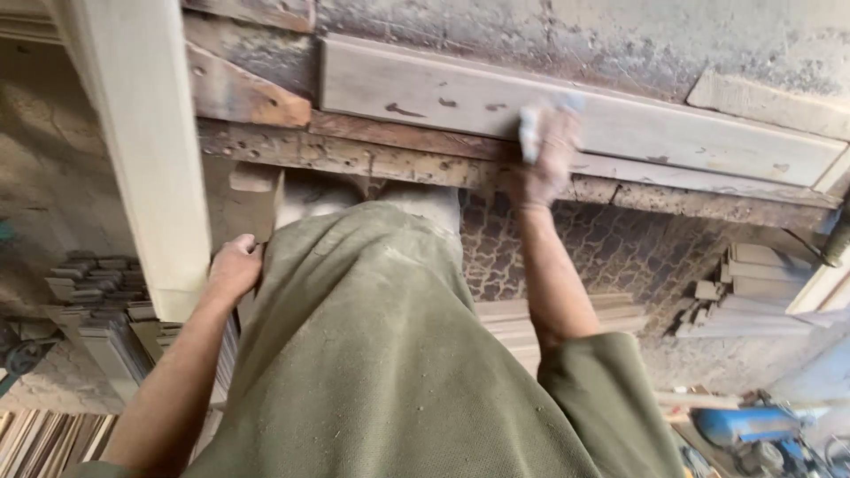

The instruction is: Sanding wooden boards with a power sander, applying glue to small gaps, and wiping the surface clean.

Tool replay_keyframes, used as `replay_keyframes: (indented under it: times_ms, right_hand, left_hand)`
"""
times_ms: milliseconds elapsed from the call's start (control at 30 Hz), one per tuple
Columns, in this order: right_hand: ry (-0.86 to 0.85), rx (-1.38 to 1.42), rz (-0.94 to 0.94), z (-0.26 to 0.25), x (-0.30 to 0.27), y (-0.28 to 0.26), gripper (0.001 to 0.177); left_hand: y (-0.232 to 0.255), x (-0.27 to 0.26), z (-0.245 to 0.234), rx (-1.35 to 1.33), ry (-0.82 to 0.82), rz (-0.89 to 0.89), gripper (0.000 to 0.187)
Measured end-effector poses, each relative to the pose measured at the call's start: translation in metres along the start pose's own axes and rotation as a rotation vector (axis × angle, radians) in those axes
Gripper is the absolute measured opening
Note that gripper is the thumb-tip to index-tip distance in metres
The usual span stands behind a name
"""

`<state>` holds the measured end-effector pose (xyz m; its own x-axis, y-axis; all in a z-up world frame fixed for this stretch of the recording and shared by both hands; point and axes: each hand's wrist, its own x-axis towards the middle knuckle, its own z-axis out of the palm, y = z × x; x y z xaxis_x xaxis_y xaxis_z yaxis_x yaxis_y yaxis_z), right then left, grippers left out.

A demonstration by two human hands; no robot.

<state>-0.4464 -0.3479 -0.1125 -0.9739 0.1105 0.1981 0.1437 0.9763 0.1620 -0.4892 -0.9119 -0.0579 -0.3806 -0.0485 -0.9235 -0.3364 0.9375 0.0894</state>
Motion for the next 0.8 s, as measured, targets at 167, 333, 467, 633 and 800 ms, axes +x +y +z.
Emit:
replay_keyframes:
  times_ms: [167,333,467,633,800]
  right_hand:
    - [0.184,-0.002,0.339,0.003,0.012,-0.047,0.051]
    - [0.005,0.478,0.062,0.031,0.036,-0.222,0.088]
    - [-0.170,0.619,-0.211,-0.031,0.068,-0.224,0.111]
    - [0.124,0.359,-0.061,0.000,0.023,-0.093,0.059]
    - [-0.112,0.240,0.281,-0.073,-0.064,0.078,0.022]
  left_hand:
    - [0.058,-0.037,-0.038,-0.209,0.046,-0.107,0.056]
    - [0.081,-0.057,-0.047,-0.197,0.086,-0.022,0.059]
    - [0.102,-0.062,-0.052,-0.122,0.123,0.050,0.061]
    - [0.128,-0.058,-0.047,-0.019,0.103,0.121,0.051]
    - [0.174,-0.054,-0.028,0.152,0.062,0.203,0.047]
